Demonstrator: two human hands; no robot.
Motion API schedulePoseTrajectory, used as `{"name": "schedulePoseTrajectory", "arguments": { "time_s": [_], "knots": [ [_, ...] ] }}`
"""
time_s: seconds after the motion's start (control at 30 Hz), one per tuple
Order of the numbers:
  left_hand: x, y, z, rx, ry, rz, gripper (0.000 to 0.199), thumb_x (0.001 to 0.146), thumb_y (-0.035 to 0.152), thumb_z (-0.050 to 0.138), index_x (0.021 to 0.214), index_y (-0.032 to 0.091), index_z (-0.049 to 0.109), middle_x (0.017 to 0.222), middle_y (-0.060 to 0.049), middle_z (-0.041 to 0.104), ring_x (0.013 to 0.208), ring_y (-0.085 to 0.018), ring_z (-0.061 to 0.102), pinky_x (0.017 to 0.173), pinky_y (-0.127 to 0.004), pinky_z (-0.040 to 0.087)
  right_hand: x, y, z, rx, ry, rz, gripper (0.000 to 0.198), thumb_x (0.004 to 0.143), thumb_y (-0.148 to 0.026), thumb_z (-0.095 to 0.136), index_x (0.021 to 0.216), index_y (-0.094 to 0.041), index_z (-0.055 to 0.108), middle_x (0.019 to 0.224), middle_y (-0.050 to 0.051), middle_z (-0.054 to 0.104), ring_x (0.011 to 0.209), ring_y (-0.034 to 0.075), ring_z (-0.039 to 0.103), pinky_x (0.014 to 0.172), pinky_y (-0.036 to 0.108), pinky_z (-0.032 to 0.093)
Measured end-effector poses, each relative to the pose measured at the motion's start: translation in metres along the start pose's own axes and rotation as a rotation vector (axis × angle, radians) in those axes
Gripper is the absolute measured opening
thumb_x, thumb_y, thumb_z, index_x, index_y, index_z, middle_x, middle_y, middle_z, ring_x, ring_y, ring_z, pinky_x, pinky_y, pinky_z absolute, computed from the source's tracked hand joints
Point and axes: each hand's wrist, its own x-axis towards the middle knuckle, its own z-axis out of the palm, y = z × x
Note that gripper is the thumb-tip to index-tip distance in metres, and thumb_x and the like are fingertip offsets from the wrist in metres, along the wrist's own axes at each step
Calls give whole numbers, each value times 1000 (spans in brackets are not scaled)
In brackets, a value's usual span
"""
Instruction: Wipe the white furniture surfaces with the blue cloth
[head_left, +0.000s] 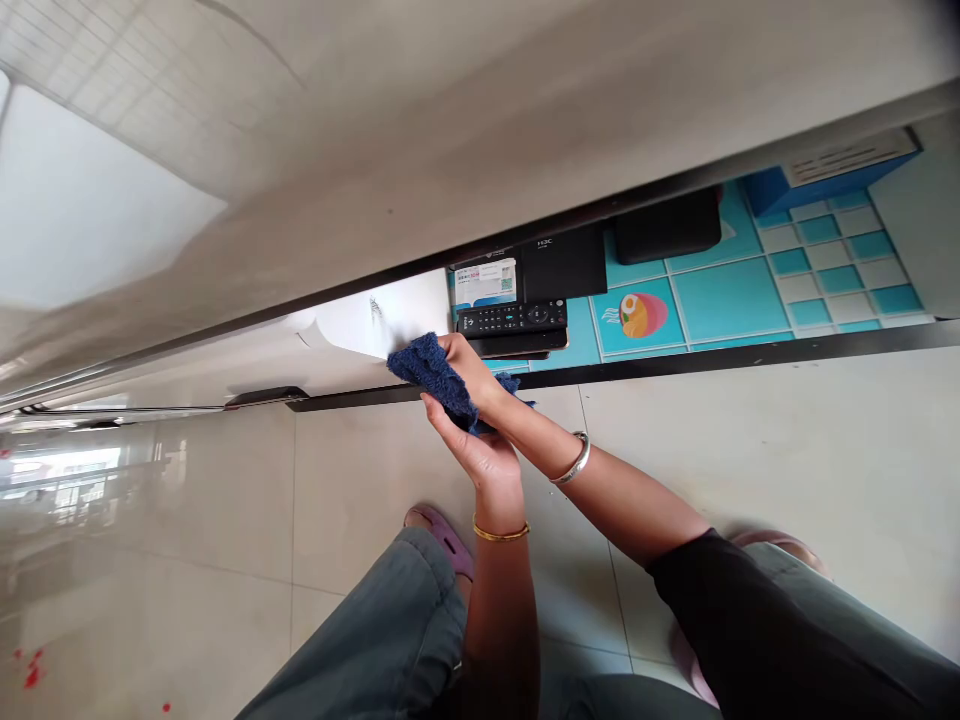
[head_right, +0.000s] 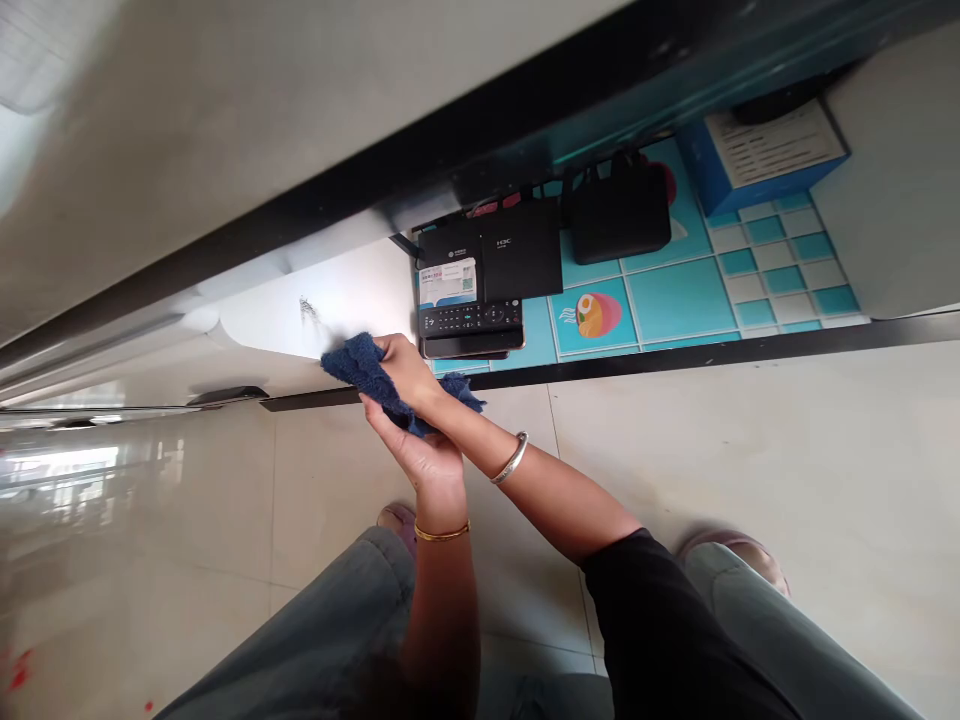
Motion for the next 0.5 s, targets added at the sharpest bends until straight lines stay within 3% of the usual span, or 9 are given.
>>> {"name": "schedulePoseTrajectory", "arguments": {
  "time_s": [0.17,0.37,0.5],
  "knots": [
    [10,5,-4,18,-12,24,57,92,75,47,119,31,72,118,-4,72,119,-24,68,90,-31,57,8,3,5,48,15,40,47,75,-51,63,55,-22,32,58,-7,22,60,6,18,53,24,18],
    [13,12,3,-26,-40,12,61,88,77,52,117,27,74,123,-5,72,128,-27,64,99,-33,55,20,2,7,80,168,-28,46,77,-53,61,58,-21,34,61,-6,27,61,6,21,55,23,20],
    [17,13,7,-16,-49,21,59,89,75,52,118,29,74,123,-4,73,130,-26,63,100,-33,55,25,-2,6,80,158,-19,47,78,-51,62,57,-21,33,60,-6,24,61,7,20,55,24,21]
  ]
}}
